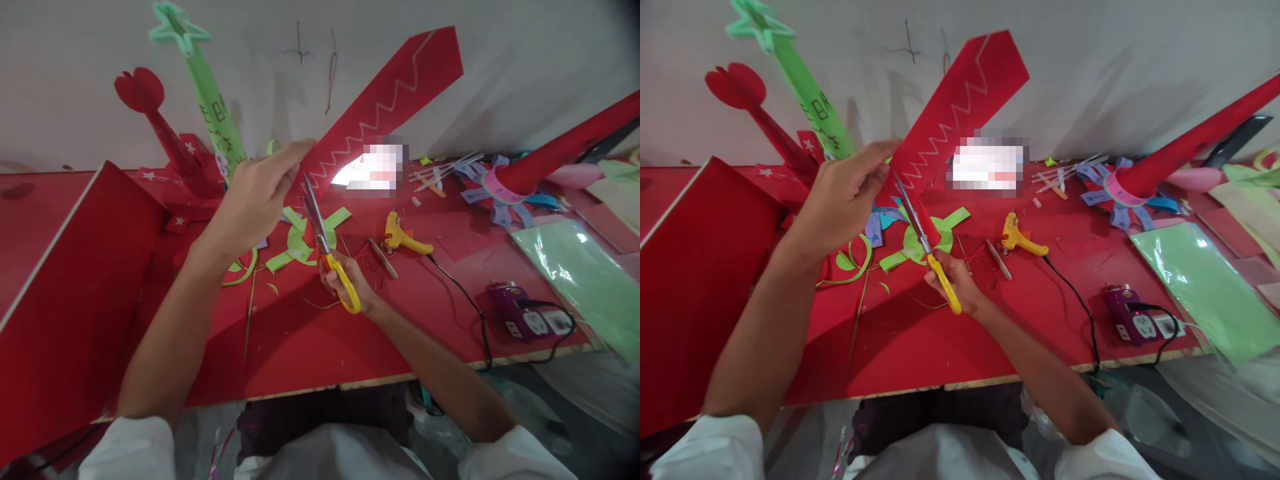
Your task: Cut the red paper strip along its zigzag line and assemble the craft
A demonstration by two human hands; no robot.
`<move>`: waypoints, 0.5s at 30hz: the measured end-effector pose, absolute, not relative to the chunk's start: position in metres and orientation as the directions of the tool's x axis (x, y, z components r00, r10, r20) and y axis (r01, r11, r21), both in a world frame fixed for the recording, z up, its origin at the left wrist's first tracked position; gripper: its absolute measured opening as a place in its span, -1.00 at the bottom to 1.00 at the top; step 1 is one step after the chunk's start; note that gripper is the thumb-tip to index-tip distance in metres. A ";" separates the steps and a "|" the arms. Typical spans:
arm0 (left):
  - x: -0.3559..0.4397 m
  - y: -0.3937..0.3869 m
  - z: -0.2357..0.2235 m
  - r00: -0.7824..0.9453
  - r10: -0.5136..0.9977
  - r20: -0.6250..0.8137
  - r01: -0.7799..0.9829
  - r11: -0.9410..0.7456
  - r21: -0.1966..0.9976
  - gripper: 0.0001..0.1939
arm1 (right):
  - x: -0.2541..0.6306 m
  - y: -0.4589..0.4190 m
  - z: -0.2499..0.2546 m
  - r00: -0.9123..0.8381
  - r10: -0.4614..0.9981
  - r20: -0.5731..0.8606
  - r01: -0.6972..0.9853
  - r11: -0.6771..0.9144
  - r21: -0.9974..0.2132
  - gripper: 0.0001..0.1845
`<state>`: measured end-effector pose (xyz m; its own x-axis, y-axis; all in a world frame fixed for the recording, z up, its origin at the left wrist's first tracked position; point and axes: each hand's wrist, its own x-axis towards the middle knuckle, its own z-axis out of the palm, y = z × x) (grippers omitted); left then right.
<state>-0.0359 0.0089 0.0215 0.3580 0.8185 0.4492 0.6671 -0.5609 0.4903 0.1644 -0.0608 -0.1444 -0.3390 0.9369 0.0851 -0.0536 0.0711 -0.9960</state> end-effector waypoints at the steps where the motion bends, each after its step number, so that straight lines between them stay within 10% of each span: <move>1: -0.036 0.009 0.021 0.353 0.817 0.456 0.673 -0.560 0.482 -0.49 | 0.165 -0.061 -0.143 -0.340 0.937 0.081 -0.047 0.070 -0.996 -0.21; 15: -0.035 0.008 0.020 0.348 0.801 0.487 0.690 -0.571 0.446 -0.52 | 0.167 -0.061 -0.149 -0.349 0.934 0.080 -0.032 0.074 -0.997 -0.21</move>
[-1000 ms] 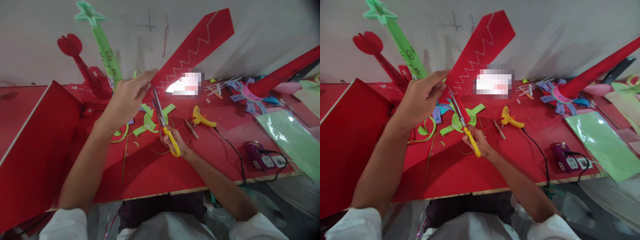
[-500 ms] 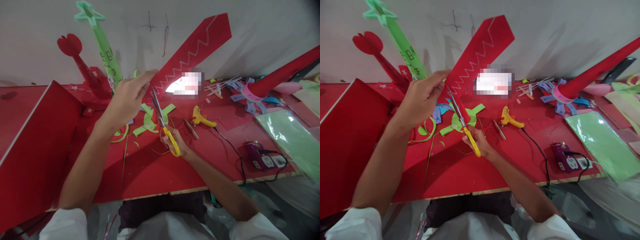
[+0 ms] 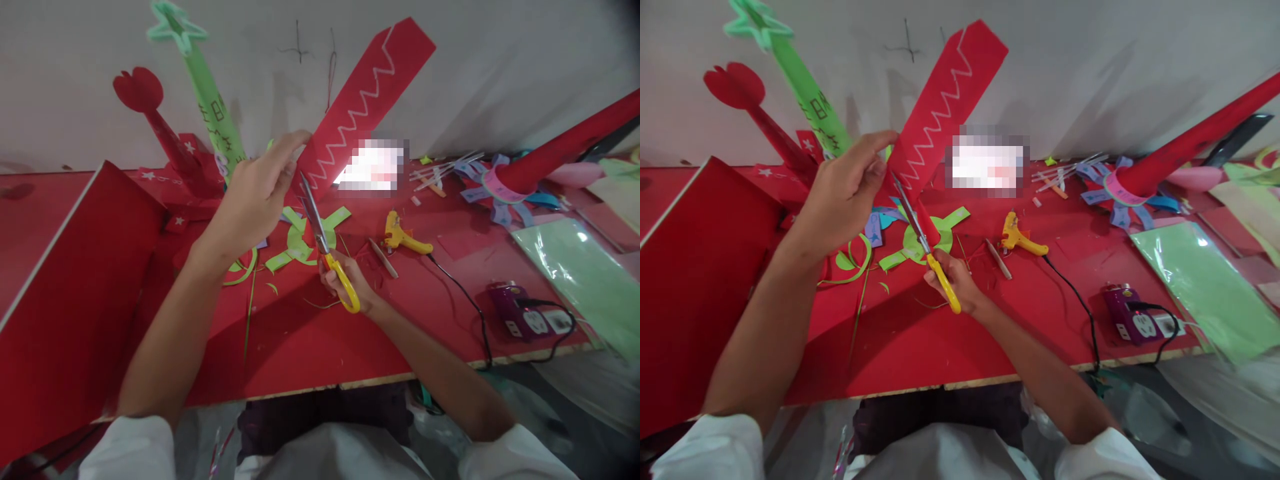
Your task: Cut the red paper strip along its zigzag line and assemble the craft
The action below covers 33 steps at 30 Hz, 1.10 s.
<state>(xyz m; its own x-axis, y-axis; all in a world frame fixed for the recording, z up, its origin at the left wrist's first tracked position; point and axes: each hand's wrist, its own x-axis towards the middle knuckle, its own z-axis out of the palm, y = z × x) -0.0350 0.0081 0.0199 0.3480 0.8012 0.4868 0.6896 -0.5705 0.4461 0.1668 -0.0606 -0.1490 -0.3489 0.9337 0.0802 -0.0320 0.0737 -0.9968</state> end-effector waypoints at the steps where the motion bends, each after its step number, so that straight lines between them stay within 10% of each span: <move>1: -0.034 0.008 0.020 0.351 0.799 0.488 0.680 -0.576 0.454 -0.52 | 0.167 -0.061 -0.150 -0.353 0.932 0.084 -0.040 0.075 -0.996 -0.22; 33: -0.031 0.007 0.020 0.372 0.806 0.461 0.675 -0.575 0.462 -0.49 | 0.165 -0.062 -0.154 -0.374 0.923 0.090 -0.060 0.073 -0.996 -0.25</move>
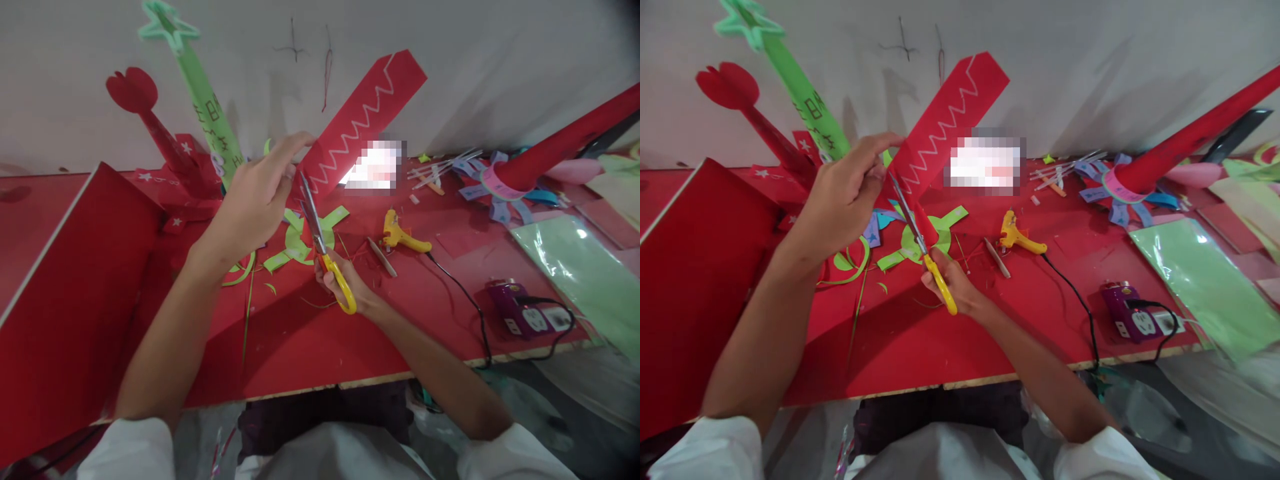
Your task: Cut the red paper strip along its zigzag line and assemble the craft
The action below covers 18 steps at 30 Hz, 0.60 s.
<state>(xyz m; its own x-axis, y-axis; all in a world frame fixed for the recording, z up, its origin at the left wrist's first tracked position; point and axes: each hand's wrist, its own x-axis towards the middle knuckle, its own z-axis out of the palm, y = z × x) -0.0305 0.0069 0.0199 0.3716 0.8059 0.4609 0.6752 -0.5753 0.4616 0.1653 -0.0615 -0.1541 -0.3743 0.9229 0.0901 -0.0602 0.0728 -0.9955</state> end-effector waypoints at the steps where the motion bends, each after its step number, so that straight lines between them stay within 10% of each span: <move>1: -0.030 0.007 0.020 0.370 0.808 0.459 0.673 -0.573 0.468 -0.52 | 0.165 -0.061 -0.152 -0.374 0.924 0.085 -0.062 0.067 -0.996 -0.23; 18: -0.034 0.023 0.009 0.345 0.762 0.548 0.554 -0.637 0.536 -0.66 | 0.164 -0.059 -0.148 -0.332 0.940 0.079 -0.036 0.071 -0.997 -0.23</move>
<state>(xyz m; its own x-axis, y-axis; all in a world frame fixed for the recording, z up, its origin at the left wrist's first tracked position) -0.0342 0.0228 0.0088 0.3454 0.7616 0.5484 0.5537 -0.6372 0.5361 0.1641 -0.0588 -0.1480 -0.3324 0.9398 0.0795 -0.0363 0.0714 -0.9968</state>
